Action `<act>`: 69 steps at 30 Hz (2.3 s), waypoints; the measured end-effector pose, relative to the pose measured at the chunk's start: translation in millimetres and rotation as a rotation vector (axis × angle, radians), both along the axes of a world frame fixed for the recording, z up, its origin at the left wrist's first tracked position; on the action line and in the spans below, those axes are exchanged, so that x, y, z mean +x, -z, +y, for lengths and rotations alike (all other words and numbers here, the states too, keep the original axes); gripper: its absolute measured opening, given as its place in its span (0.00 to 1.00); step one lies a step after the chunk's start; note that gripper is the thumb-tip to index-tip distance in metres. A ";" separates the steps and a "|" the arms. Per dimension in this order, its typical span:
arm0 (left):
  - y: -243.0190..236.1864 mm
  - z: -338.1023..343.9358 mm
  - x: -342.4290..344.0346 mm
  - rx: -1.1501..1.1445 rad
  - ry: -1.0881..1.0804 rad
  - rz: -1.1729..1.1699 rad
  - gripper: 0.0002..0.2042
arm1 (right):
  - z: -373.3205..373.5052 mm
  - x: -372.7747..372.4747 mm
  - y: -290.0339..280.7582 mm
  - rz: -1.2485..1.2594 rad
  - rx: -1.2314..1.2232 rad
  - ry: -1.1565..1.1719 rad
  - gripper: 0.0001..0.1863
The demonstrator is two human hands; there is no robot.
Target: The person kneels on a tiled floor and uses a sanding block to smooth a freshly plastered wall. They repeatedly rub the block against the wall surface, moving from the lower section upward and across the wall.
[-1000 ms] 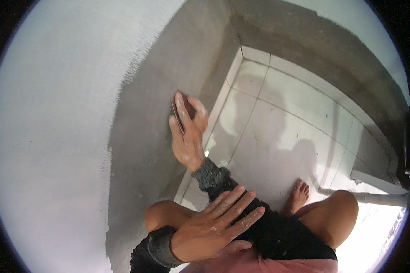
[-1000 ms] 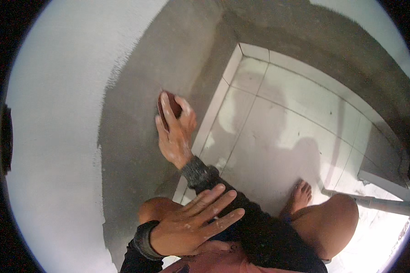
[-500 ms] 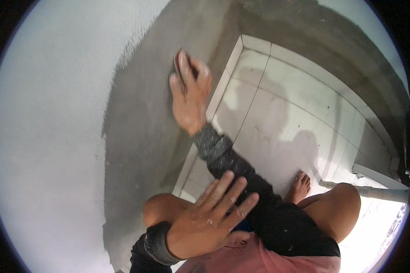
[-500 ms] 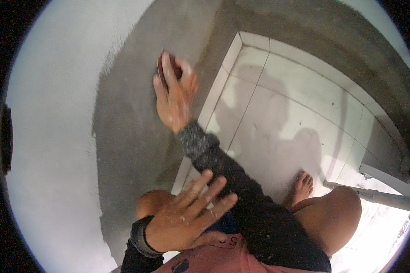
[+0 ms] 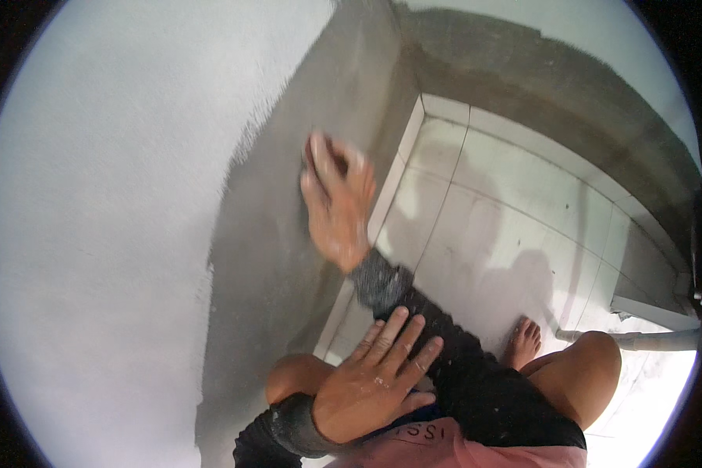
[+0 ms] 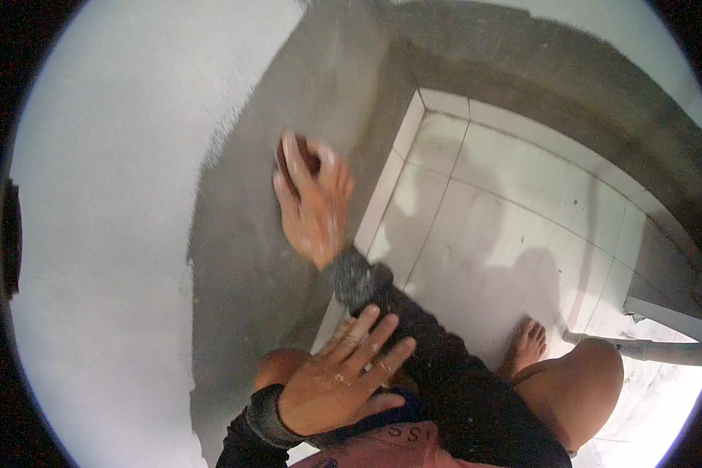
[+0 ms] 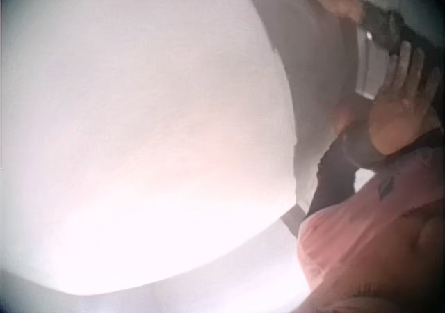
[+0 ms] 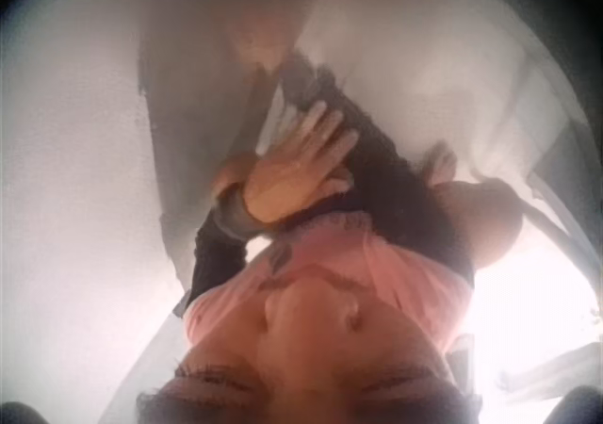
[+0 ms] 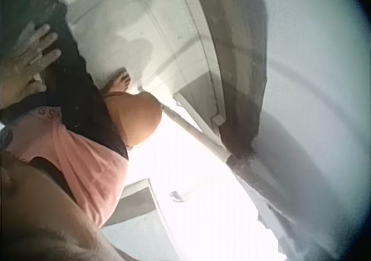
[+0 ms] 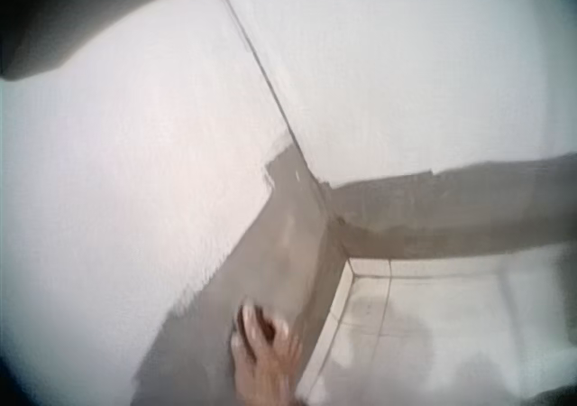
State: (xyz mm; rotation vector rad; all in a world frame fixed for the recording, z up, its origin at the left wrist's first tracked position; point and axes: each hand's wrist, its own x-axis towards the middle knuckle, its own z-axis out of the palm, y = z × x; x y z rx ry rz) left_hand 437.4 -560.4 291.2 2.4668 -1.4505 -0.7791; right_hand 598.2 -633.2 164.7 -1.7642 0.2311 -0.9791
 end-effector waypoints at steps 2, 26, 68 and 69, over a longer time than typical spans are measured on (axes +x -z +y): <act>0.8 -3.1 0.0 -0.037 0.015 0.024 0.39 | -1.2 -1.5 -1.5 0.034 0.003 0.048 0.31; -14.2 -3.3 18.5 -0.253 -0.074 -0.055 0.40 | -2.5 12.7 -48.6 -0.070 -0.023 0.010 0.32; -9.8 7.4 11.4 -0.225 -0.324 -0.157 0.31 | -66.2 53.5 -29.5 0.077 -0.069 0.022 0.29; -11.2 6.4 11.0 -0.170 -0.352 -0.153 0.31 | -67.1 54.9 -30.6 0.093 -0.138 0.089 0.29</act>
